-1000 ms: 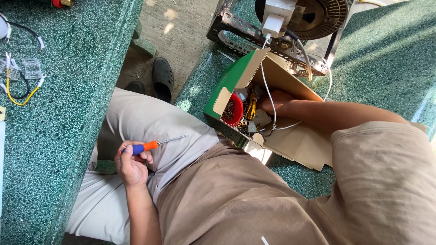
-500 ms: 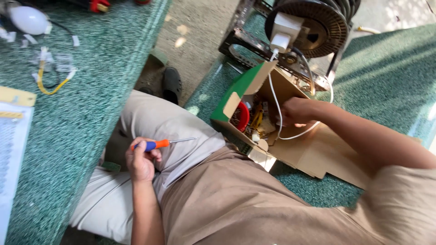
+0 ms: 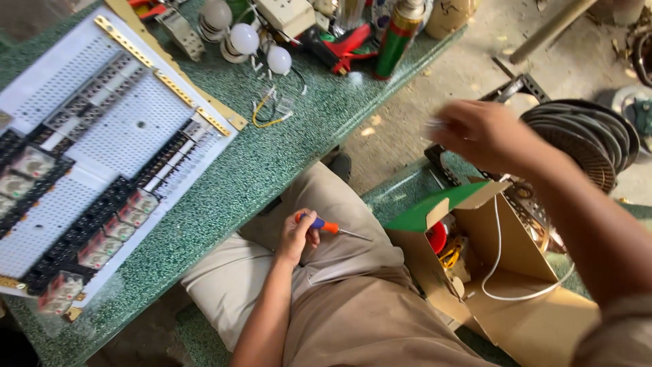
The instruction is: Assembling an electrical panel by mounting relays and sockets onto a DIN rail and securing them with a screwdriver.
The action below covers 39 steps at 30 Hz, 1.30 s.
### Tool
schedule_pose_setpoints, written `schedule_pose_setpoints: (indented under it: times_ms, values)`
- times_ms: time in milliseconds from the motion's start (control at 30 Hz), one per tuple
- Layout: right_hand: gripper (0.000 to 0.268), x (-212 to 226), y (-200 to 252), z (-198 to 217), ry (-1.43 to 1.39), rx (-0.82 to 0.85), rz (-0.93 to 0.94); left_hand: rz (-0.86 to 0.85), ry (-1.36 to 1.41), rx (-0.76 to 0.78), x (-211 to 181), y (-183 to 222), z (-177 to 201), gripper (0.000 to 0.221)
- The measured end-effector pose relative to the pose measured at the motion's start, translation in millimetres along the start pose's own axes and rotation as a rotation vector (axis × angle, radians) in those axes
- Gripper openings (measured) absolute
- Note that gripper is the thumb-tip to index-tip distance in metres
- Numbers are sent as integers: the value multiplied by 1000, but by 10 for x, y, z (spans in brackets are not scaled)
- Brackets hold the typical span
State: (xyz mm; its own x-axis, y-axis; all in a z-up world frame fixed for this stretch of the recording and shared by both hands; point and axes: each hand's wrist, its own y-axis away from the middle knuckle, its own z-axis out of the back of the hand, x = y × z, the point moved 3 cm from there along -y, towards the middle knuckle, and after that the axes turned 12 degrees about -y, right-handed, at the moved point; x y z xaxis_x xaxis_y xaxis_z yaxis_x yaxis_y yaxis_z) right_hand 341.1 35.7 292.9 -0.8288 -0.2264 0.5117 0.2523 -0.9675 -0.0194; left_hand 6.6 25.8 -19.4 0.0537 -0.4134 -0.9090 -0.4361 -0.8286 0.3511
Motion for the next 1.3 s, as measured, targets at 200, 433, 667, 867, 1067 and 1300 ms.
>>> schedule_pose_setpoints:
  times_ms: [200, 433, 667, 867, 1067, 1300]
  values:
    - [12, -253, -1931, -1283, -159, -221, 336, -8, -32, -91, 113, -7, 83, 33]
    - [34, -156, -2460, -1629, -287, -236, 224, 27, -44, -92, 249, -66, 126, 35]
    - [31, 58, -1023, -590, -388, -48, 187, 6, -95, -61, 216, -54, 132, 30]
    - [37, -449, 776, 243, -221, 298, -246, 41, -143, -41, -9, -4, -27, 28]
    - [25, -1037, 2167, 238, -230, 623, -914, 106, -158, -137, -49, 12, -151, 30]
    - [40, -1611, 2429, -1281, -253, 973, -638, 238, -83, -160, 152, -32, 43, 37]
